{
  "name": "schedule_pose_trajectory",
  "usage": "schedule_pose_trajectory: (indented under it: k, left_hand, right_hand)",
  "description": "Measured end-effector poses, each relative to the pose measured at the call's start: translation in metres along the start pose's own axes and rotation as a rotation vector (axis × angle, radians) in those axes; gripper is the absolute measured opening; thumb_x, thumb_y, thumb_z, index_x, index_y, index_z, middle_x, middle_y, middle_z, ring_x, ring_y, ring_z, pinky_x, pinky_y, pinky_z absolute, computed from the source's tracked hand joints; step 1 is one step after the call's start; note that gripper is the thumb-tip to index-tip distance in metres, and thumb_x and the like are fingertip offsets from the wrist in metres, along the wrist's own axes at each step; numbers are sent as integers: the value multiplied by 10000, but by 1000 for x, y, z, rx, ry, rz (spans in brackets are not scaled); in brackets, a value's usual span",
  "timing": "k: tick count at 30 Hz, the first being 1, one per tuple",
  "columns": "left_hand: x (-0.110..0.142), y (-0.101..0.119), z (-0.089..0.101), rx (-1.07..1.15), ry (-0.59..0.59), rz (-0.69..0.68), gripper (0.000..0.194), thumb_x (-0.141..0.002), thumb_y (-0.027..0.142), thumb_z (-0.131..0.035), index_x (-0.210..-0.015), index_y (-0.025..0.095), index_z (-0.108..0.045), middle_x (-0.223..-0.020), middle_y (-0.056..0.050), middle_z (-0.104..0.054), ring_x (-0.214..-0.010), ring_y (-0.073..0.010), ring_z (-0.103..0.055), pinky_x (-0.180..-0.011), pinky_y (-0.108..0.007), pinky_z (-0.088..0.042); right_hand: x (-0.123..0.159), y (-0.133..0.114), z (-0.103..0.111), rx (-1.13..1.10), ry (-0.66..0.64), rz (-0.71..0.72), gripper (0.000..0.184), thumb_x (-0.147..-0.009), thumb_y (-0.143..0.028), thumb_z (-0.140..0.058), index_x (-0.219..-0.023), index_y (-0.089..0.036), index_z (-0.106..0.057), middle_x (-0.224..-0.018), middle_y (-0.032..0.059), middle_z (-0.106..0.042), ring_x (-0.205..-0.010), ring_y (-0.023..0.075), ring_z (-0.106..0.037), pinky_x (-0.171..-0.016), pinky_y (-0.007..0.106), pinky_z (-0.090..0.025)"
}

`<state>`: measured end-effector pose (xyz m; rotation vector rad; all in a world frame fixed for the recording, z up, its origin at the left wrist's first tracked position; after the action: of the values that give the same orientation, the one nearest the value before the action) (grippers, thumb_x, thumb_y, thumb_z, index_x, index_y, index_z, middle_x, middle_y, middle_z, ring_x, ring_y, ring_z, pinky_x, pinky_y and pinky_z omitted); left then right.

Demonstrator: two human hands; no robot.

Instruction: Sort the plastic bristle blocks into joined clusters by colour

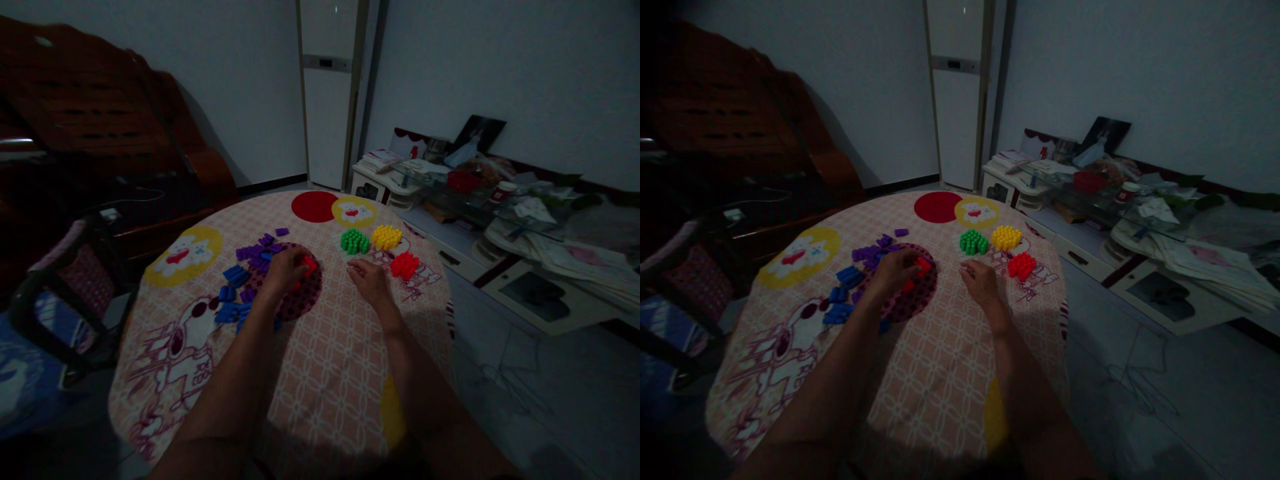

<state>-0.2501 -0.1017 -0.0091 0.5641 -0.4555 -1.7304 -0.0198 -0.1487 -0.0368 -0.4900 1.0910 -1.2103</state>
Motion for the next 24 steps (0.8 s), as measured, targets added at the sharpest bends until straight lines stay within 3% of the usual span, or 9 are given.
schedule_pose_trajectory:
  k: [5, 8, 10, 14, 19, 21, 24]
  left_hand:
    - [12, 45, -42, 306, -126, -203, 347, -766, 117, -651, -1098, 176, -729, -967, -35, -787, -880, -177, -725, -814, -273, -565]
    - [15, 51, -55, 356, -139, -225, 330, -761, 105, -647, -1073, 174, -729, -959, -31, -785, -853, -162, -721, -797, -259, -561]
    - [12, 50, -56, 341, -80, -191, 330, -778, 109, -645, -1094, 162, -726, -971, -44, -783, -857, -166, -719, -804, -266, -559]
    - [-5, 66, -61, 269, 17, -159, 338, -810, 120, -643, -1135, 145, -728, -1015, -72, -775, -892, -185, -710, -851, -296, -555]
    - [-33, 124, -91, 173, -3, -217, 303, -848, 121, -627, -1125, 150, -744, -1097, -106, -763, -983, -218, -695, -935, -337, -536]
    - [-46, 146, -105, 140, -18, -232, 317, -867, 117, -606, -1155, 138, -737, -1136, -127, -752, -1030, -231, -687, -953, -341, -526]
    - [-65, 169, -125, 107, -50, -247, 354, -879, 103, -582, -1204, 133, -721, -1193, -141, -736, -1082, -237, -676, -982, -334, -510]
  right_hand:
    - [1, 5, -3, -272, -33, -129, 306, -792, -396, -646, -1006, -208, -758, -849, 28, -740, -655, 167, -647, -620, 292, -532]
    - [0, 7, 0, -205, 21, -131, 242, -802, -407, -628, -869, -205, -745, -752, 10, -707, -638, 161, -613, -587, 265, -493]
    - [-1, 10, 7, -119, 110, -143, 254, -823, -427, -594, -735, -207, -686, -633, -8, -632, -608, 158, -573, -576, 260, -466]
    - [0, 13, 46, 42, 467, -123, 342, -871, -469, -513, -640, -221, -559, -595, -8, -560, -604, 160, -529, -622, 279, -457]
    - [21, 38, 122, 230, 967, -227, 325, -920, -449, -443, -792, -202, -612, -732, 45, -644, -697, 202, -587, -731, 329, -487]
    - [28, 52, 140, 282, 1057, -265, 340, -925, -435, -414, -884, -188, -644, -841, 89, -686, -791, 234, -626, -786, 352, -496]
    - [27, 73, 142, 293, 1007, -303, 426, -941, -447, -355, -947, -165, -674, -922, 134, -704, -874, 260, -633, -819, 368, -490]
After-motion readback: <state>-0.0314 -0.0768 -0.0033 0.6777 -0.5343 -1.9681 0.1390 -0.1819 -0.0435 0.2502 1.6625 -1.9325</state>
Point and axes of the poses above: each hand's wrist, its own x-axis away from the middle knuckle, its own z-axis out of the back of the hand, y = z × x, the point moved 5 cm from there along -x, towards the middle knuckle
